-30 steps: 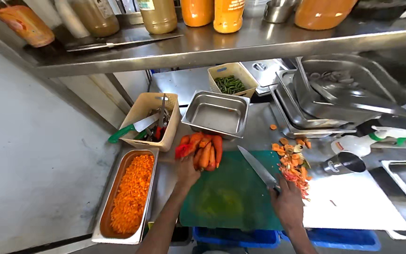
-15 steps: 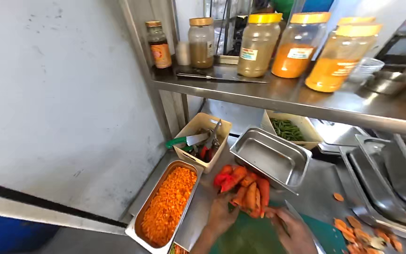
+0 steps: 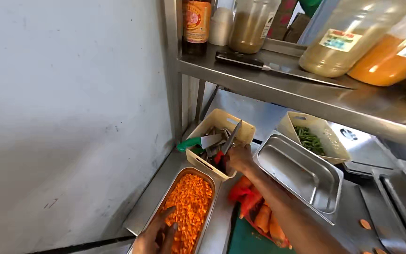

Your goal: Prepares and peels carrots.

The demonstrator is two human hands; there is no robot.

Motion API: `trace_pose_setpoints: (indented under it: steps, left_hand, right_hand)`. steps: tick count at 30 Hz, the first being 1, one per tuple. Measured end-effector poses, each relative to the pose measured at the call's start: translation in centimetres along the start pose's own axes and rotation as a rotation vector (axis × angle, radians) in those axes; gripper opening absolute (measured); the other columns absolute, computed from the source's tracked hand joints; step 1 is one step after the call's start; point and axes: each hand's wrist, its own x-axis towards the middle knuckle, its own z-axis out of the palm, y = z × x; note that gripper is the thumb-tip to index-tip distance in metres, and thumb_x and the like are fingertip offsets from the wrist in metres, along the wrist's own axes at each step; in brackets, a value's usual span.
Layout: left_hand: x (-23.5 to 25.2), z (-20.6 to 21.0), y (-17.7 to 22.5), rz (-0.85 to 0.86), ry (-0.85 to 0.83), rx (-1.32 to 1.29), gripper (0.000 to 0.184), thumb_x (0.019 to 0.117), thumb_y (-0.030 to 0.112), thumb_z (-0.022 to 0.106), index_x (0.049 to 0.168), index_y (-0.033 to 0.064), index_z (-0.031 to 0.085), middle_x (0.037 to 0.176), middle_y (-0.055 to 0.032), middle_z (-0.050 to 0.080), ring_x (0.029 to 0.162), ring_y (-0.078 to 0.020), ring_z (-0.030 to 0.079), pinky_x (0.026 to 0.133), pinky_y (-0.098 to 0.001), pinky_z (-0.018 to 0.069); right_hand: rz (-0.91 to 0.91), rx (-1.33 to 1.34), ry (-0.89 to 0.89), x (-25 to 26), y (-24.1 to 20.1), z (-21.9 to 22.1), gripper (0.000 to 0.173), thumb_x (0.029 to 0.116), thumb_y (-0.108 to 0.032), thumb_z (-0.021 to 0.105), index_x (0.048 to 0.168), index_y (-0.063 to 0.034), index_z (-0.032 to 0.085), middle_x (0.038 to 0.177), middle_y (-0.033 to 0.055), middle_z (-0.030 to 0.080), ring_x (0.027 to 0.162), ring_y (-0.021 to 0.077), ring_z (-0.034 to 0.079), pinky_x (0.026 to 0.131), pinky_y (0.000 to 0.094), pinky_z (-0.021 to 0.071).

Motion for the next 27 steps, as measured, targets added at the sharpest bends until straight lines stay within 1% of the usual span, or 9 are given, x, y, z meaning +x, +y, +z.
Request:
trace_pose_setpoints:
  steps: [4, 7, 10, 12, 14, 16, 18, 21, 27]
  left_hand:
    - [0.8, -0.9, -1.3, -0.028, -0.019, -0.010, 0.035, 0.0959, 0.018, 0.071, 0.129, 0.0056, 0.070, 0.077, -0.0034, 0.069, 0.056, -0.0095, 0.058, 0.053, -0.0286, 0.0523]
    - [1.4, -0.7, -1.1, -0.016, -0.010, -0.028, 0.031, 0.0958, 0.017, 0.071, 0.125, 0.0049, 0.072, 0.082, -0.0044, 0.072, 0.060, -0.0090, 0.061, 0.056, -0.0274, 0.0539]
    - [3.1, -0.4, 0.1, 0.076, 0.055, -0.027, 0.030, 0.0957, 0.017, 0.071, 0.123, 0.0055, 0.073, 0.091, -0.0043, 0.073, 0.069, -0.0075, 0.063, 0.062, -0.0252, 0.0557]
    - [4.8, -0.1, 0.9, 0.127, 0.099, -0.016, 0.030, 0.0955, 0.021, 0.072, 0.123, 0.0092, 0.073, 0.099, -0.0022, 0.072, 0.078, -0.0069, 0.065, 0.067, -0.0244, 0.0567]
    - [7.2, 0.4, 1.4, 0.159, 0.141, 0.023, 0.035, 0.0952, 0.030, 0.071, 0.127, 0.0153, 0.072, 0.115, -0.0022, 0.070, 0.091, -0.0093, 0.067, 0.072, -0.0265, 0.0586]
    - [9.9, 0.5, 1.8, 0.194, 0.192, 0.060, 0.040, 0.0961, 0.040, 0.067, 0.130, 0.0184, 0.070, 0.128, -0.0040, 0.066, 0.105, -0.0141, 0.067, 0.078, -0.0311, 0.0604]
    - [12.5, 0.2, 2.2, 0.215, 0.225, 0.058, 0.039, 0.0984, 0.043, 0.064, 0.129, 0.0193, 0.071, 0.127, -0.0023, 0.067, 0.109, -0.0154, 0.066, 0.083, -0.0337, 0.0606]
    - [16.4, -0.6, 3.0, 0.263, 0.216, 0.042, 0.034, 0.1012, 0.039, 0.061, 0.124, 0.0166, 0.072, 0.113, 0.0015, 0.070, 0.100, -0.0110, 0.068, 0.084, -0.0336, 0.0610]
    - [27.8, 6.2, 6.6, 0.001, -0.278, 0.255, 0.030, 0.1041, 0.028, 0.058, 0.119, 0.0072, 0.072, 0.118, -0.0152, 0.070, 0.110, -0.0311, 0.068, 0.096, -0.0544, 0.0553]
  right_hand:
    - [0.110, -0.021, -0.241, 0.6, -2.2, 0.4, 0.042, 0.0932, -0.039, 0.068, 0.111, -0.0006, 0.072, 0.120, 0.0225, 0.068, 0.121, 0.0424, 0.059, 0.111, 0.0715, 0.0286]
    - [0.101, 0.013, -0.287, 0.9, -2.4, -0.3, 0.041, 0.0922, -0.041, 0.069, 0.108, -0.0027, 0.073, 0.116, 0.0212, 0.070, 0.116, 0.0407, 0.063, 0.106, 0.0710, 0.0362]
    - [-0.018, 0.141, 0.019, 0.9, -3.0, -2.1, 0.025, 0.0880, -0.029, 0.076, 0.107, -0.0115, 0.076, 0.113, 0.0150, 0.071, 0.111, 0.0377, 0.065, 0.092, 0.0626, 0.0511]
    - [-0.227, 0.239, 0.276, 2.6, -3.9, -1.9, 0.040, 0.0812, -0.020, 0.080, 0.121, -0.0219, 0.074, 0.126, 0.0071, 0.069, 0.124, 0.0347, 0.060, 0.097, 0.0624, 0.0508]
    - [-0.393, 0.323, 0.267, 4.6, -5.4, -1.6, 0.056, 0.0865, -0.019, 0.074, 0.141, -0.0269, 0.062, 0.143, 0.0011, 0.061, 0.138, 0.0323, 0.050, 0.105, 0.0668, 0.0423]
    - [-0.480, 0.364, 0.170, 5.6, -6.5, -1.2, 0.046, 0.0985, -0.022, 0.062, 0.144, -0.0242, 0.059, 0.146, 0.0031, 0.060, 0.141, 0.0331, 0.047, 0.110, 0.0691, 0.0365]
    - [-0.503, 0.378, 0.138, 5.5, -6.1, -1.2, 0.032, 0.1029, -0.026, 0.051, 0.128, -0.0203, 0.070, 0.134, 0.0030, 0.066, 0.137, 0.0312, 0.050, 0.110, 0.0680, 0.0334]
    - [-0.458, 0.418, 0.133, 3.1, -3.1, -2.2, 0.039, 0.1061, -0.033, 0.046, 0.093, -0.0147, 0.078, 0.097, 0.0046, 0.074, 0.105, 0.0260, 0.067, 0.104, 0.0612, 0.0428]
    - [-0.361, 0.481, 0.517, -2.5, 2.4, -0.5, 0.031, 0.0997, -0.031, 0.050, 0.091, -0.0197, 0.077, 0.088, -0.0048, 0.070, 0.090, 0.0148, 0.067, 0.084, 0.0488, 0.0545]
